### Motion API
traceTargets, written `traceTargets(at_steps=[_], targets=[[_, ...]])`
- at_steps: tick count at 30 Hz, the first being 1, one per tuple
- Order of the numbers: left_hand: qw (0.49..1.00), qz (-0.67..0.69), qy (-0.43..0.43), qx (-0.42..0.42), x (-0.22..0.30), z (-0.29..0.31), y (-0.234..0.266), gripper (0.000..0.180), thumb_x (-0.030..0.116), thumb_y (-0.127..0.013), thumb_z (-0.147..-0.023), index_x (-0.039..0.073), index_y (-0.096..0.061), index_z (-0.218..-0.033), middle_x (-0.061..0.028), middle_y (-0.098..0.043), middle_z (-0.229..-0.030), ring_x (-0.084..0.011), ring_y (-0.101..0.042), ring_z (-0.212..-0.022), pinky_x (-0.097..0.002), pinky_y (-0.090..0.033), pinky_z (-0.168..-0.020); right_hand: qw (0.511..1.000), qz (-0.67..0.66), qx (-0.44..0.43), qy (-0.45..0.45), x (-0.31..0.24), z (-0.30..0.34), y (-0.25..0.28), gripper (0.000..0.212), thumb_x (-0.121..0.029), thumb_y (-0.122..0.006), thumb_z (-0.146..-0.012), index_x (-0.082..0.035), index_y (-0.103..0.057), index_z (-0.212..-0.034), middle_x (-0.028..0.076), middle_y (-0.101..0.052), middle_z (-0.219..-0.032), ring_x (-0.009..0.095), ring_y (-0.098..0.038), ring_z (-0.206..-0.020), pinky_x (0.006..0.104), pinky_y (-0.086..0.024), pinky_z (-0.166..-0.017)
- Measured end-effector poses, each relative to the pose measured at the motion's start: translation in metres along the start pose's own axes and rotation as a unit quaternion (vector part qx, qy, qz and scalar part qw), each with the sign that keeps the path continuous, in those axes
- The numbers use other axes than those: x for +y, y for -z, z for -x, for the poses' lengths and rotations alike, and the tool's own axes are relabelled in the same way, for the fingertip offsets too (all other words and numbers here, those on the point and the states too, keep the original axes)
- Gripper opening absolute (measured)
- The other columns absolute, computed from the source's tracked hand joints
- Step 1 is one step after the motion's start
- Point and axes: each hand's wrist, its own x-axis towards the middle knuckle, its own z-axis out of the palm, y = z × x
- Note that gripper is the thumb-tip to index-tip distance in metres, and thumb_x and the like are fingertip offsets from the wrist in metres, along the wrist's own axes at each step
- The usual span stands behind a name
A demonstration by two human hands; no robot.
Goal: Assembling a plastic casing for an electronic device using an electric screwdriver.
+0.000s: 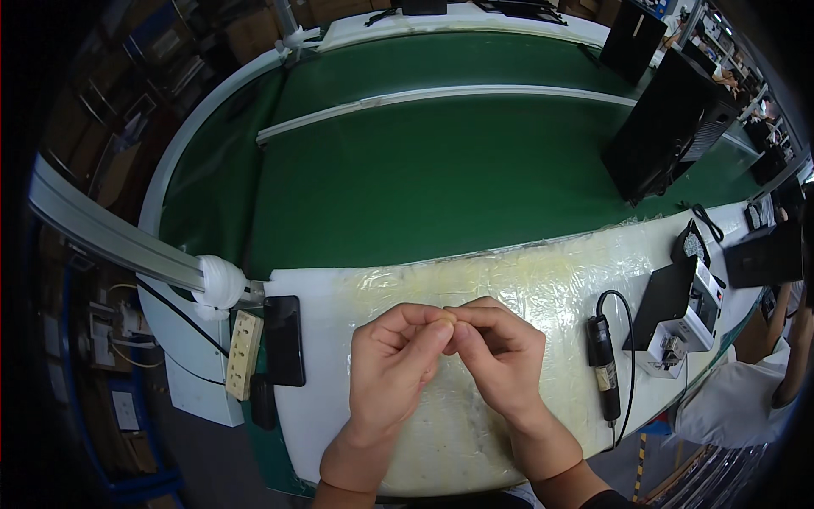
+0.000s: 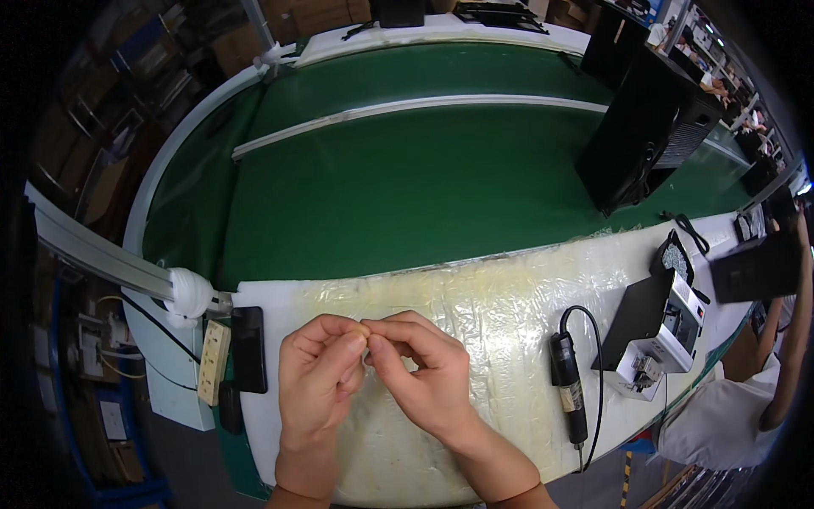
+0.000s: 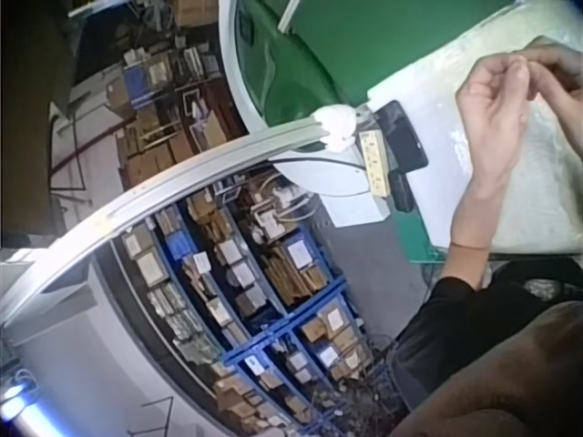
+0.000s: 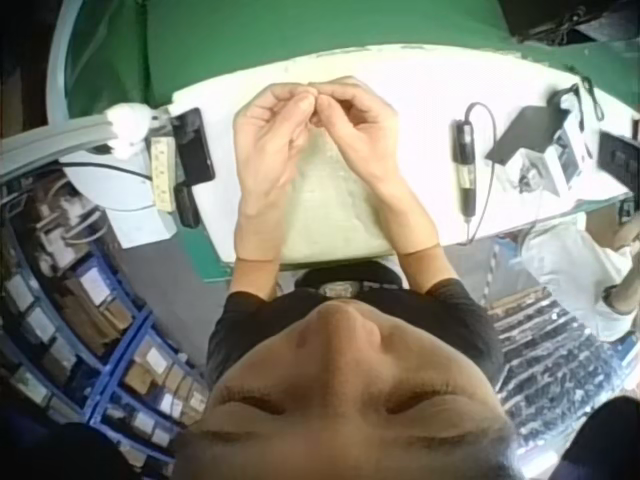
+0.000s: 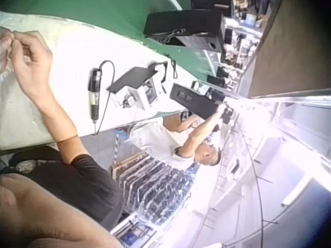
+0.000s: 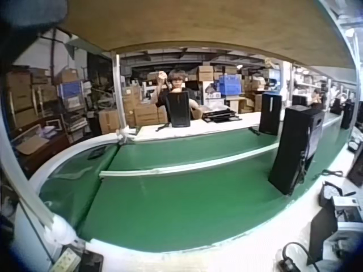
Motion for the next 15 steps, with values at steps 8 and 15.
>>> traceTargets(at_steps=[8,15], targets=[[0.999,-0.032,-0.031,-0.001,-0.0052,0.0003,-0.0009,0.007,-0.002,-0.062,-0.090,-0.004,-0.064,-0.096,-0.0029,-0.061,-0.073,-0.0015,-0.040,-0.049,-0.0189,-0.026,-0.042,1.000,-0.004,0.027,-0.009,-0.0003,0.0014,-0.0008,0.017,0.006,-0.063,-0.087,0.006,-0.069,-0.103,0.011,-0.067,-0.092,0.013,-0.065,-0.078,0.0232,-0.053,-0.069],[0.997,-0.063,-0.033,-0.006,-0.0062,0.0017,-0.0020,0.010,0.003,-0.062,-0.093,-0.005,-0.066,-0.099,0.0029,-0.057,-0.067,0.0010,-0.040,-0.054,-0.0171,-0.029,-0.048,0.997,0.061,0.042,0.024,0.0006,0.0010,0.0019,0.015,0.005,-0.065,-0.085,0.004,-0.070,-0.098,0.010,-0.068,-0.087,0.013,-0.064,-0.076,0.0238,-0.052,-0.068]])
